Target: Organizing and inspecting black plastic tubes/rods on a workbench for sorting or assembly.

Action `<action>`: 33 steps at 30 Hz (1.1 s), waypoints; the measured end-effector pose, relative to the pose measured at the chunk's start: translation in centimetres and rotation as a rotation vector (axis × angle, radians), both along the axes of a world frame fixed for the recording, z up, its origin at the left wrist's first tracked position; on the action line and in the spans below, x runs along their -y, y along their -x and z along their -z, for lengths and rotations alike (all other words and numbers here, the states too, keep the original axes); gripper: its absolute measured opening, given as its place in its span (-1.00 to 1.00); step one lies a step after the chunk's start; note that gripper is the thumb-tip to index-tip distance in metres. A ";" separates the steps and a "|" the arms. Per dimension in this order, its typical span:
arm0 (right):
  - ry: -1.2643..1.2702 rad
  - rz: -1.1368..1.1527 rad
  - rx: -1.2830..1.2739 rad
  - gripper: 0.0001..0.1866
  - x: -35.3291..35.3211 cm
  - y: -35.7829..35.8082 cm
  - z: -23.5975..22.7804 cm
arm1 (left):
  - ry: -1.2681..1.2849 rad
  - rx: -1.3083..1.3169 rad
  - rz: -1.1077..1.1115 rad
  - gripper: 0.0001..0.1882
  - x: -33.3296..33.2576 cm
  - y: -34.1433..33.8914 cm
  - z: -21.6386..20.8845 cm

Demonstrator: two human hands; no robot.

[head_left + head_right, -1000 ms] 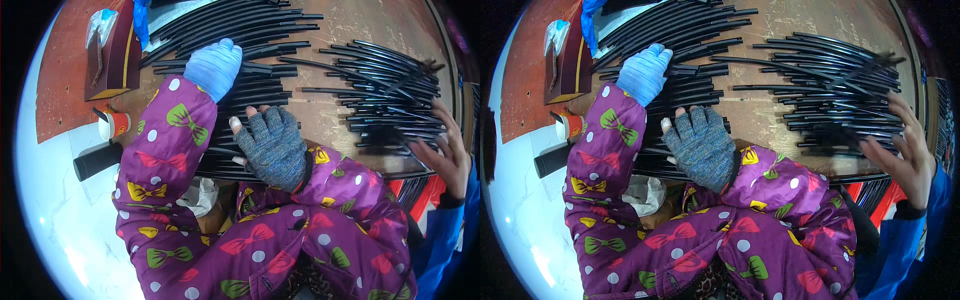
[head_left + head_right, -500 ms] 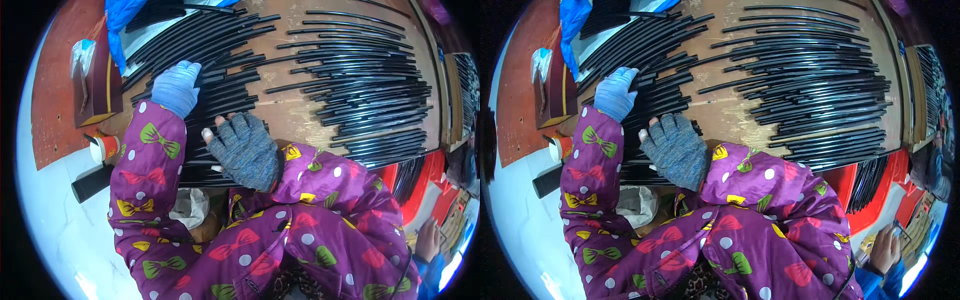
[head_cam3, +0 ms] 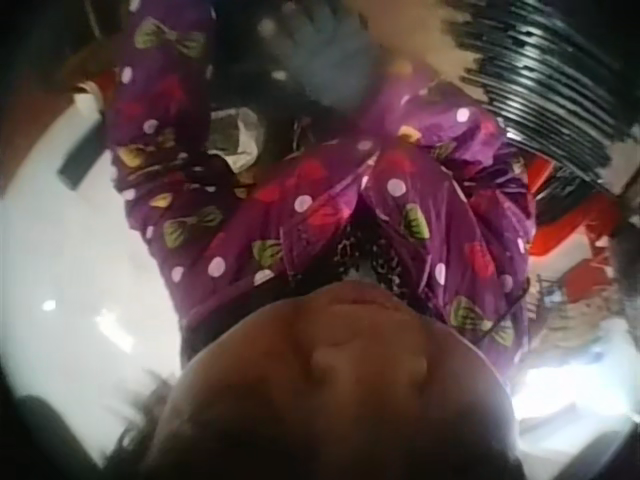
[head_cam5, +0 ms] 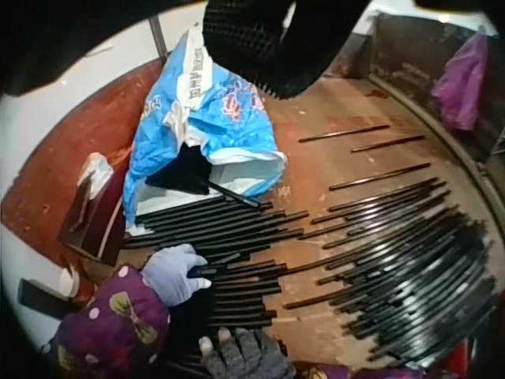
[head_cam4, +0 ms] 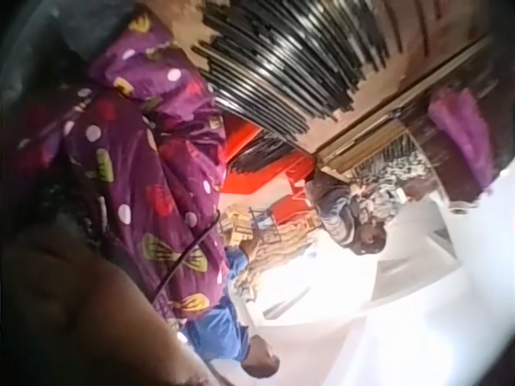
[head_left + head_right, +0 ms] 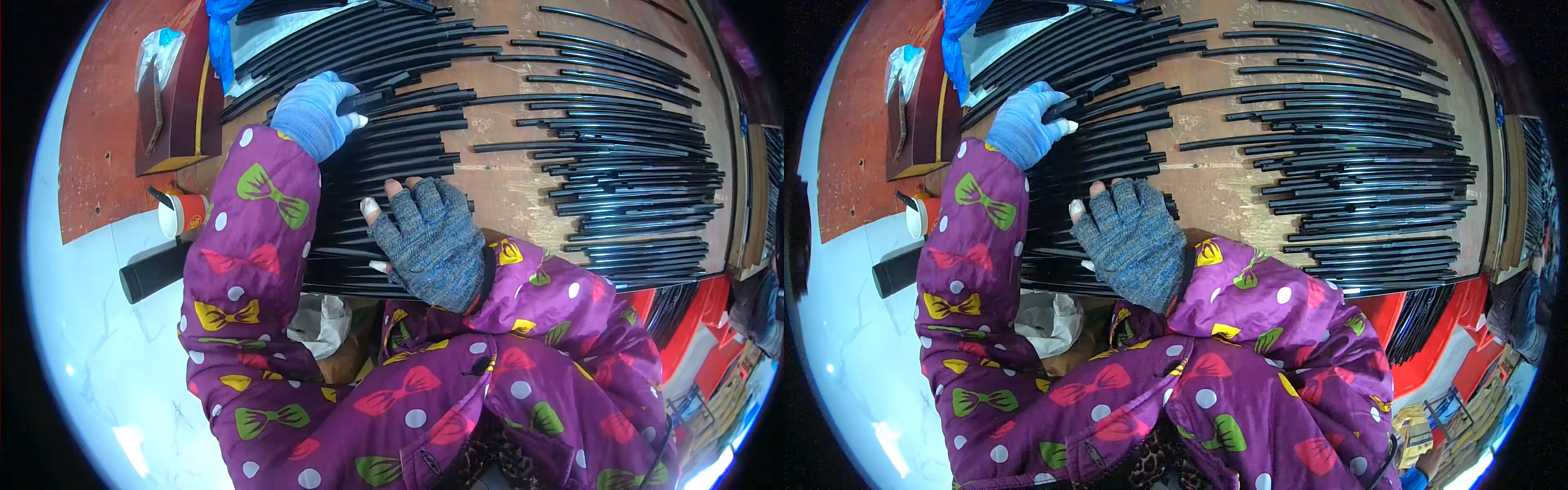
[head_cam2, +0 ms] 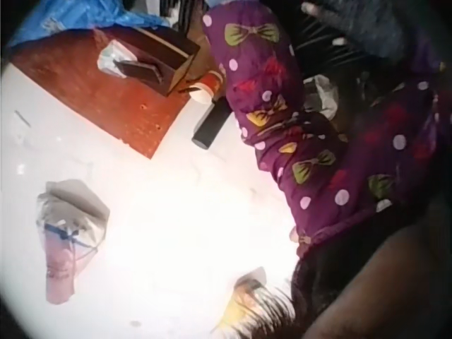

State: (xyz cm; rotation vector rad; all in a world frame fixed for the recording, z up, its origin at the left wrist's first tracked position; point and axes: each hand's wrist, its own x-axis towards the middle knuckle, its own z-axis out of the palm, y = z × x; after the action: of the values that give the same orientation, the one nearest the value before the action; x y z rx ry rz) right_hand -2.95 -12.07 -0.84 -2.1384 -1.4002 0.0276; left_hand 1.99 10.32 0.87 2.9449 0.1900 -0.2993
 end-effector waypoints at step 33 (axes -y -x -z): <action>-0.013 -0.014 0.006 -0.30 0.1 -0.1 0.4 | 0.136 0.051 -0.246 -0.57 -0.4 1.5 0.4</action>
State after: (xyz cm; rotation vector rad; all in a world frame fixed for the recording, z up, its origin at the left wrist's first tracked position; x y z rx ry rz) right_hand -2.82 -12.14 -1.21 -2.1197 -1.4152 0.0177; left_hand 0.53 10.74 0.51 2.7529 0.4987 -0.1931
